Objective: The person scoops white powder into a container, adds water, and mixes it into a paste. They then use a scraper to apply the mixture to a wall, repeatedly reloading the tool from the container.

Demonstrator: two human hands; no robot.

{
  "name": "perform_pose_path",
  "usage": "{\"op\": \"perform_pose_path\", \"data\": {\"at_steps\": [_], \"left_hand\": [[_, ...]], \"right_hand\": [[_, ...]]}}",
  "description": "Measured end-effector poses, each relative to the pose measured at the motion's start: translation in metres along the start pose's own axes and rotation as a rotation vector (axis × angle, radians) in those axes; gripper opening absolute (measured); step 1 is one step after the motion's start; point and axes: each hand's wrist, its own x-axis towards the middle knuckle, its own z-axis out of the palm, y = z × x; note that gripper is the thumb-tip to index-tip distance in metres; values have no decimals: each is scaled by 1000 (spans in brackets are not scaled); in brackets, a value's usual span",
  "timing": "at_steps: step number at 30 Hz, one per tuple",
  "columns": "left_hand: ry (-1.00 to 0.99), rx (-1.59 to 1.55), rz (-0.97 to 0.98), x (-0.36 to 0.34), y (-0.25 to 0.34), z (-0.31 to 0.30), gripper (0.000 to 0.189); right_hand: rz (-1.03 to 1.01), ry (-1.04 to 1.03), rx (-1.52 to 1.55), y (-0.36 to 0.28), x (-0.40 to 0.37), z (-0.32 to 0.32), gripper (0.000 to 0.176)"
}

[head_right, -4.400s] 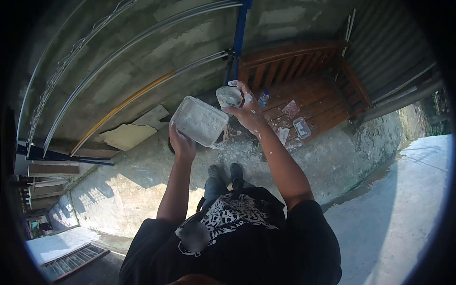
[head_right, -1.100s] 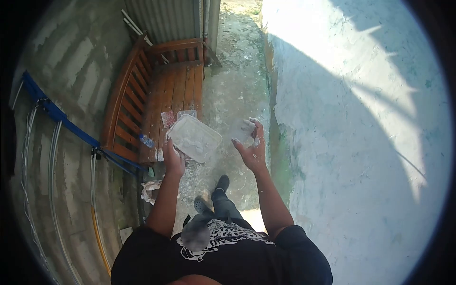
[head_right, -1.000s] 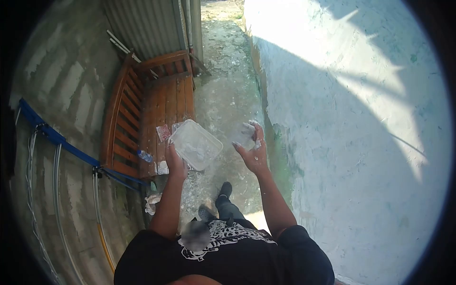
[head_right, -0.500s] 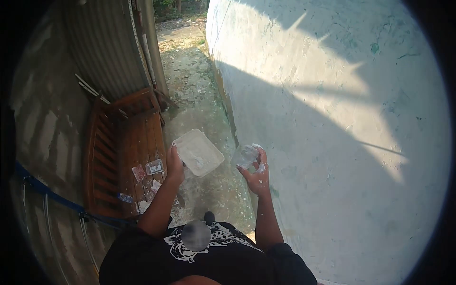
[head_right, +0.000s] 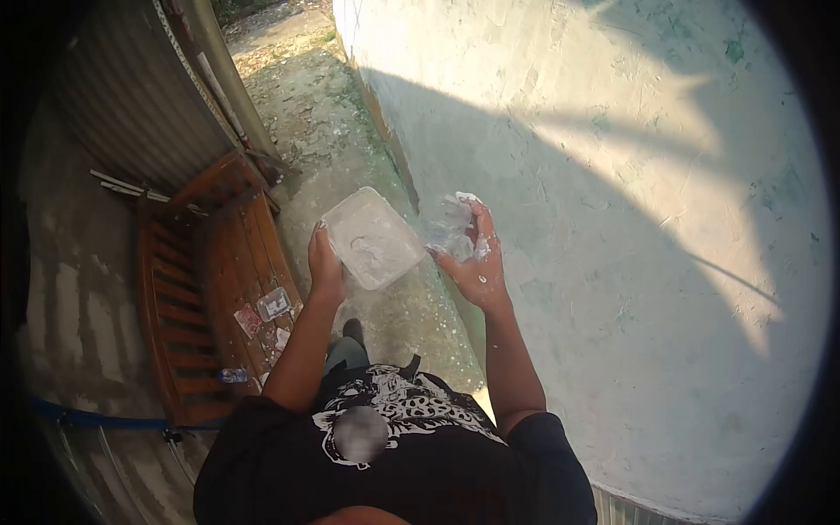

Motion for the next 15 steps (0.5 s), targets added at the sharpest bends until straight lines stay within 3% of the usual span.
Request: {"op": "perform_pose_path", "data": {"at_steps": [4,6,9,15], "left_hand": [[14,-65,-83,54,-3,-4,45],[-120,36,-11,82,-9,-6,50],[-37,28,-57,127,9,0,54],[-148,58,-94,220,42,-12,56]], "right_hand": [[-15,15,-56,5,36,14,90],[-22,48,-98,16,60,21,90],[-11,83,-147,21,91,37,91],[16,110,-211,23,174,77,88]]}}
